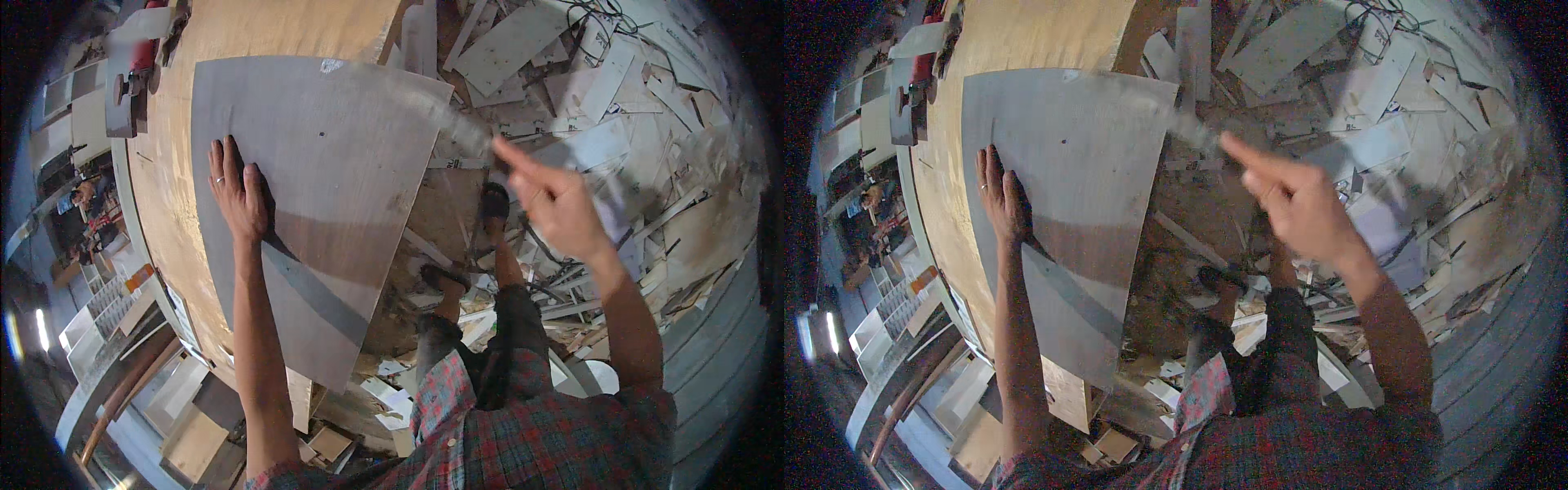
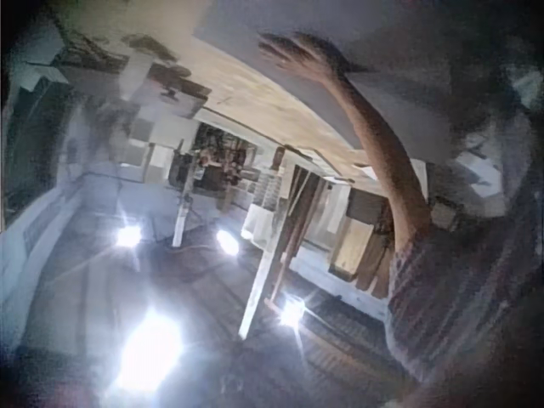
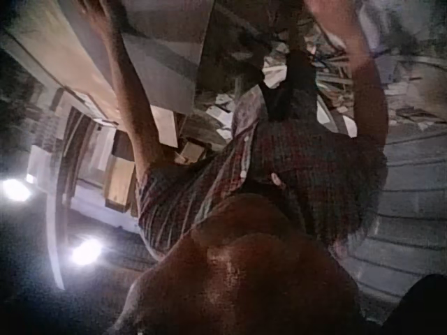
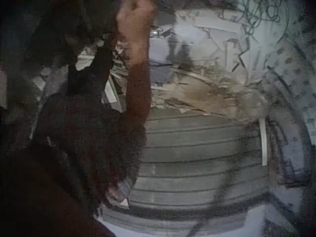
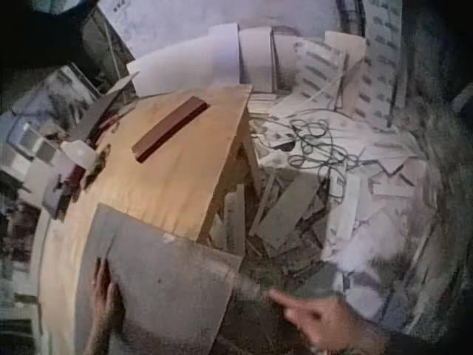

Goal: The person uses a file to smooth the edges of two wood panels, first a brown one and then a white one, while standing at a workbench littered with wood scraps.

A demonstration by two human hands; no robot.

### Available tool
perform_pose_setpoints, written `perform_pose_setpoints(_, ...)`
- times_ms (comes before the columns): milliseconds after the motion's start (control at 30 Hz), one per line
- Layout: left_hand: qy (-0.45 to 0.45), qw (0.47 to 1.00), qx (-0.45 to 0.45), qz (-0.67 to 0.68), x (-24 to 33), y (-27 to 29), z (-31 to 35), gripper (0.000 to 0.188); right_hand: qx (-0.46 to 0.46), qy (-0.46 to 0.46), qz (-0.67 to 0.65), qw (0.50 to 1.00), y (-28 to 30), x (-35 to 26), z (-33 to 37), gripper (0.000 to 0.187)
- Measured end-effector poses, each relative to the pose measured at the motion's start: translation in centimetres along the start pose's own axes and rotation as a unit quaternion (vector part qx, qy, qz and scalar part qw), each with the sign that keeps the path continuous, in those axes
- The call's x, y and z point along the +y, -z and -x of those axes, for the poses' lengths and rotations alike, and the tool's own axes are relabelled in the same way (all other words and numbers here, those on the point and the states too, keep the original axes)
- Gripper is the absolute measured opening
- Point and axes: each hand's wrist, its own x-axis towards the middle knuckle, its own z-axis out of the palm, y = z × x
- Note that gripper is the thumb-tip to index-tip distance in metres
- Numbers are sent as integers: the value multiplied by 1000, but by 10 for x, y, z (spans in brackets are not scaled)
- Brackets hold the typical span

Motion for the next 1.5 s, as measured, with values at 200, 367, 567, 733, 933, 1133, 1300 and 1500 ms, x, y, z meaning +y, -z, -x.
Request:
perform_pose_setpoints(200, -13, 1000, 3, -5, 0, 2, -2, 59, 95, -25, -104, 990, 36, -1, 11, 44)
perform_pose_setpoints(367, 23, 998, 1, 53, 10, 9, -1, 61, 136, -34, -204, 969, 18, 37, 51, 51)
perform_pose_setpoints(567, -109, 953, -57, 276, 164, -28, -16, 70, 225, -151, -310, 911, -4, 68, 77, 59)
perform_pose_setpoints(733, -166, 974, -86, 127, 230, -34, -67, 37, 144, -231, -388, 881, 0, 89, 103, 62)
perform_pose_setpoints(933, -196, 972, -104, 78, 241, -33, -80, 18, 94, -183, -418, 885, 3, 107, 96, 68)
perform_pose_setpoints(1133, -208, 960, -154, 104, 230, -27, -85, 33, 40, -102, -475, 873, 0, 94, 61, 65)
perform_pose_setpoints(1300, -241, 952, -179, 54, 191, -7, -104, 60, 15, 33, -460, 887, -17, 112, 45, 56)
perform_pose_setpoints(1500, -258, 958, -102, 69, 169, -22, -95, 53, -20, -37, -287, 957, -10, 95, 27, 49)
